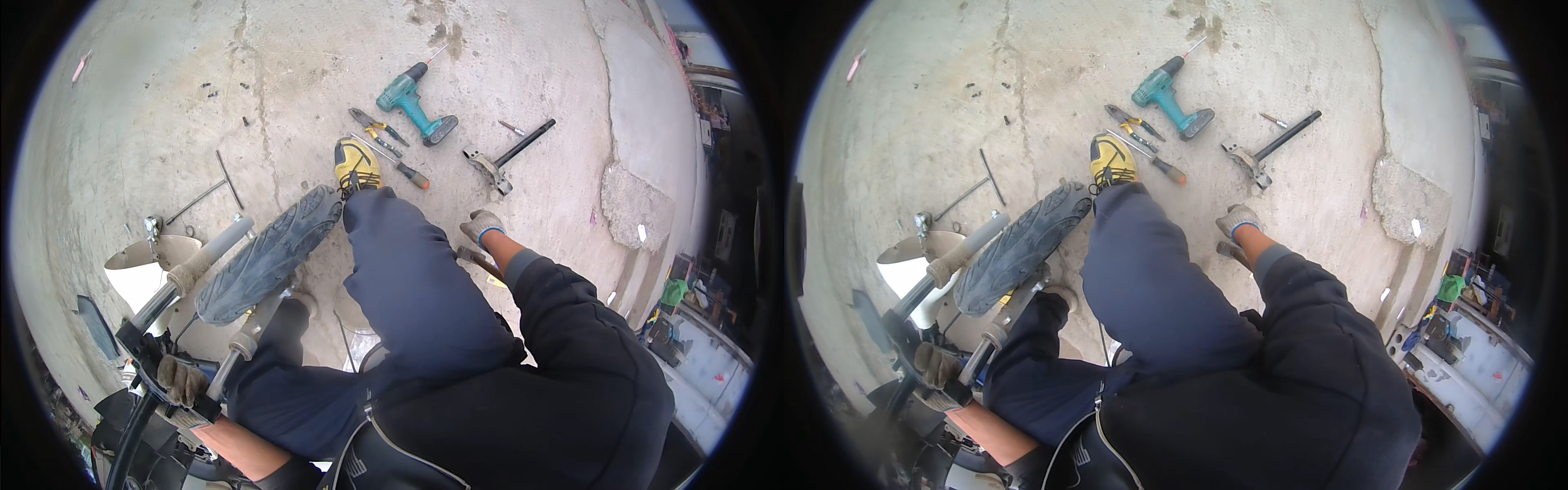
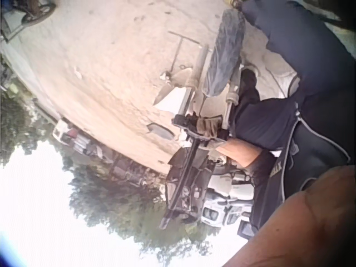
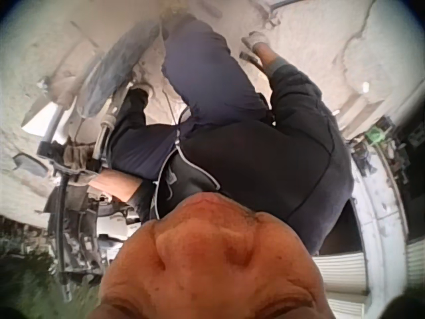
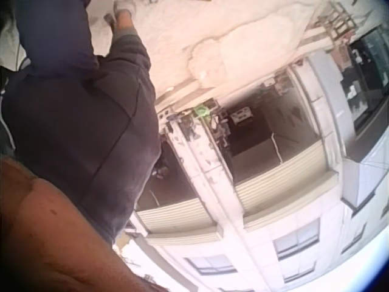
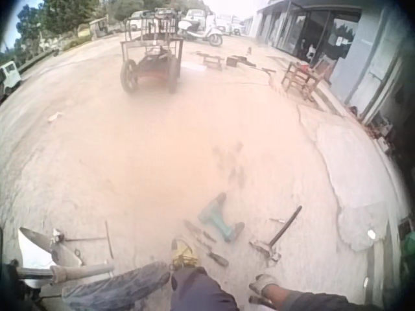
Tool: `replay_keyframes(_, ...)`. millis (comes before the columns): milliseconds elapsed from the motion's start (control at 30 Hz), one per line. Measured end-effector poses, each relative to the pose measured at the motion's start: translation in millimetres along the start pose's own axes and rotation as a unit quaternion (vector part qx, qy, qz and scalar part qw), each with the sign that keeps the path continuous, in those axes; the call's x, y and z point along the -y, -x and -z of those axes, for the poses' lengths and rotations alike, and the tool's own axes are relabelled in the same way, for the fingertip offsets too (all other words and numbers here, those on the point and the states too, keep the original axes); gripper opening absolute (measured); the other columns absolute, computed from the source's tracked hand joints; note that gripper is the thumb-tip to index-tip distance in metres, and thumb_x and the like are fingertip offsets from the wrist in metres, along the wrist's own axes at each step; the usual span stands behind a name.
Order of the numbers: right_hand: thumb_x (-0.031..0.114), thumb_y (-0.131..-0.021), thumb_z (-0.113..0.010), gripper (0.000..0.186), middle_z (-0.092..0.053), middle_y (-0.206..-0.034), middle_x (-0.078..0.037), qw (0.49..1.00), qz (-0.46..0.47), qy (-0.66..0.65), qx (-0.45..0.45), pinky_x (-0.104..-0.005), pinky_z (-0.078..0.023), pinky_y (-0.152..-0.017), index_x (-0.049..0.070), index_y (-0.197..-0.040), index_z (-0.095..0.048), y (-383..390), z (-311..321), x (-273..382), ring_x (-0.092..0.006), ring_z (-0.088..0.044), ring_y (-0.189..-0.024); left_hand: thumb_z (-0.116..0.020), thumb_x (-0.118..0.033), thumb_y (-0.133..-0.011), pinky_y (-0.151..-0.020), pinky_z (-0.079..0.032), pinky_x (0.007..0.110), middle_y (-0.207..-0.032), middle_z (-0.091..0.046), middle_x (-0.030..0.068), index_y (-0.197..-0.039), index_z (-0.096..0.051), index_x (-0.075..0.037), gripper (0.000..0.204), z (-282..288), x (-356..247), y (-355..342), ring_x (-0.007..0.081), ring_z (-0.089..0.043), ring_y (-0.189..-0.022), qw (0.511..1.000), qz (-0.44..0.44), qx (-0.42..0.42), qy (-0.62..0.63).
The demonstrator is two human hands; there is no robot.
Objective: The person puts on gloves and then sits on the ground to work on a scooter front fork and wheel assembly. They use a hammer to tap the fork into place and then insert and tighten bolts to secure the assembly.
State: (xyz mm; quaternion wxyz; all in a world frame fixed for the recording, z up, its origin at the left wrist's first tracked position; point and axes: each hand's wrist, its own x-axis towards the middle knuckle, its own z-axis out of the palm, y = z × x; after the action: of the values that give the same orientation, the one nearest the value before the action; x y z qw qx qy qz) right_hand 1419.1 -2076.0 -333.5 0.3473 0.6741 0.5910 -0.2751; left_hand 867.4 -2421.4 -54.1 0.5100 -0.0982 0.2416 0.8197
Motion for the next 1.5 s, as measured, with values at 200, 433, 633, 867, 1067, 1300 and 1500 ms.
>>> replay_keyframes(200,0.033,-0.085,-0.070,0.059,-0.070,-0.136,-0.020,0.997,-0.019,-0.046,0.057,-0.0413,-0.054,-0.105,0.009,-0.138,-0.068,9,-21,1,-0.0338,-0.067,-0.127,-0.075,-0.002,-0.087,-0.053,-0.050,0.030,-0.091,-0.050,0.0073,-0.108,-0.051,0.003,0.032,-7,13,-2,0.0177,-0.060,-0.069,1.000,-0.013,0.012,0.010)
replay_keyframes(433,0.041,-0.085,-0.073,0.063,-0.068,-0.139,-0.022,0.992,-0.035,0.074,0.093,-0.0442,-0.051,-0.110,0.006,-0.137,-0.068,37,-14,-9,-0.0384,-0.064,-0.131,-0.070,-0.005,-0.093,-0.054,-0.051,0.030,-0.089,-0.051,0.0077,-0.099,-0.049,-0.001,0.023,5,9,2,0.0174,-0.059,-0.066,0.999,-0.047,0.015,0.003)
replay_keyframes(633,0.070,-0.076,-0.076,0.088,-0.074,-0.125,-0.023,0.975,-0.099,0.140,0.143,-0.0445,-0.057,-0.097,-0.001,-0.129,-0.071,59,-11,-67,-0.0362,-0.072,-0.116,-0.053,-0.008,-0.104,-0.056,-0.047,0.027,-0.085,-0.047,0.0033,-0.120,-0.050,0.002,0.019,19,-3,3,0.0118,-0.055,-0.062,1.000,-0.005,0.016,-0.007)
replay_keyframes(867,0.021,-0.087,-0.063,0.051,-0.076,-0.102,-0.021,0.957,-0.058,0.123,0.256,-0.0451,-0.060,-0.074,0.002,-0.134,-0.067,56,-76,-80,-0.0330,-0.076,-0.094,-0.075,-0.026,-0.094,-0.055,-0.048,0.027,-0.085,-0.052,0.0046,-0.109,-0.050,0.000,0.039,15,-2,3,0.0142,-0.055,-0.061,1.000,-0.020,0.003,0.017)
replay_keyframes(1067,0.044,-0.093,-0.066,0.047,-0.076,-0.102,-0.020,0.932,0.199,0.266,0.147,-0.0391,-0.058,-0.079,0.003,-0.114,-0.077,51,9,-11,-0.0289,-0.076,-0.088,-0.051,-0.056,-0.102,-0.055,-0.050,0.039,-0.084,-0.059,0.0142,-0.129,-0.058,0.001,0.063,22,9,1,0.0235,-0.060,-0.060,0.997,-0.070,-0.034,0.026)
replay_keyframes(1300,0.015,-0.095,-0.066,0.035,-0.065,-0.073,-0.005,0.920,0.302,-0.241,-0.059,-0.0306,-0.055,-0.046,-0.002,-0.125,-0.066,232,215,153,-0.0119,-0.059,-0.052,-0.052,-0.056,-0.102,-0.051,-0.052,0.040,-0.082,-0.068,0.0157,-0.124,-0.063,-0.006,0.055,1,14,-7,0.0249,-0.066,-0.059,0.997,-0.024,-0.032,0.067)
replay_keyframes(1500,0.032,-0.099,-0.066,0.071,-0.066,-0.075,-0.006,0.647,0.665,-0.362,-0.086,-0.0226,-0.051,-0.041,-0.012,-0.150,-0.045,440,287,244,-0.0090,-0.059,-0.049,-0.050,-0.052,-0.105,-0.051,-0.055,0.038,-0.083,-0.068,0.0163,-0.125,-0.059,-0.004,0.052,-8,14,-8,0.0249,-0.066,-0.057,0.996,-0.031,-0.034,0.080)
